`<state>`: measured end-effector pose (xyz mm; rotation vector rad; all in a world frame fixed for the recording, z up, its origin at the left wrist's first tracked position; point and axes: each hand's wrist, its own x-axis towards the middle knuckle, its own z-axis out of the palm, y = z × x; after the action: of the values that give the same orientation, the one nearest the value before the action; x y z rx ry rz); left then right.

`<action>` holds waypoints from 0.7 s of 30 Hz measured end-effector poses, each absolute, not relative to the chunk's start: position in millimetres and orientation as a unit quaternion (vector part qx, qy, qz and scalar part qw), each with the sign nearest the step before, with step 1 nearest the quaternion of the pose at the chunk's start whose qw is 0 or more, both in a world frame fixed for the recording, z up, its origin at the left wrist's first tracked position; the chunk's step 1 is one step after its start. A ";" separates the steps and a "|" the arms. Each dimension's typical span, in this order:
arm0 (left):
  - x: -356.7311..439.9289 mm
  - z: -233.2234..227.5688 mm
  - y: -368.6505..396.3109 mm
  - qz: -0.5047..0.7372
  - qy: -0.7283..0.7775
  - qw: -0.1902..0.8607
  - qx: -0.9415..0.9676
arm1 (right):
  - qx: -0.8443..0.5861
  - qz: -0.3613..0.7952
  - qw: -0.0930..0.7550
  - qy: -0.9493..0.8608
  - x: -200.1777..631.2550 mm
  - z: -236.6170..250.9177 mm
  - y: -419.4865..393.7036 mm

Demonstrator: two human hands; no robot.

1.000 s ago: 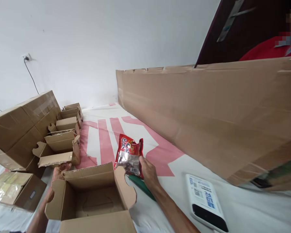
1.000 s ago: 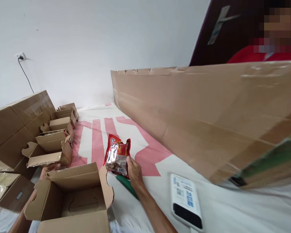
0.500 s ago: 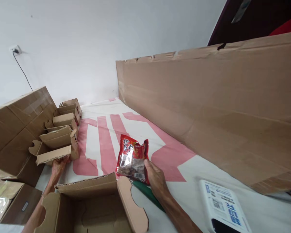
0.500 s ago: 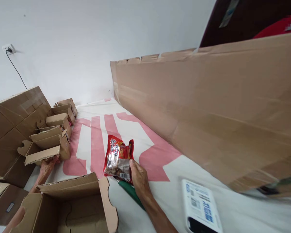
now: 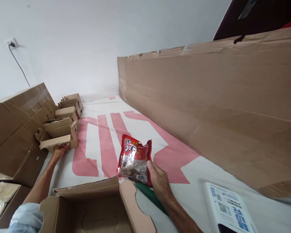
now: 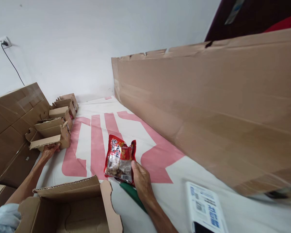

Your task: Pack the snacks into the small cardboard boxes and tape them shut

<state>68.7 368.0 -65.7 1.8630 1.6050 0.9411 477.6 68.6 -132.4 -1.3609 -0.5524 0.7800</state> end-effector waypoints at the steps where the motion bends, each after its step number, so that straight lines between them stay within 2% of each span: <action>1: 70.4 -64.6 373.2 0.343 0.591 0.253 0.685 | -0.605 0.347 0.673 -0.245 477.1 -130.4 68.4; 15: 78.2 -50.4 428.5 0.232 0.639 0.274 0.680 | -0.614 0.354 0.668 -0.225 476.5 -124.7 68.4; 21: 78.3 -45.3 428.8 0.191 0.630 0.278 0.700 | -0.614 0.345 0.674 -0.225 476.0 -127.6 68.7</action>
<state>78.3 428.8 -45.3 1.8776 1.6911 0.5123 476.0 68.7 -127.6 -1.3821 -0.5063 0.7755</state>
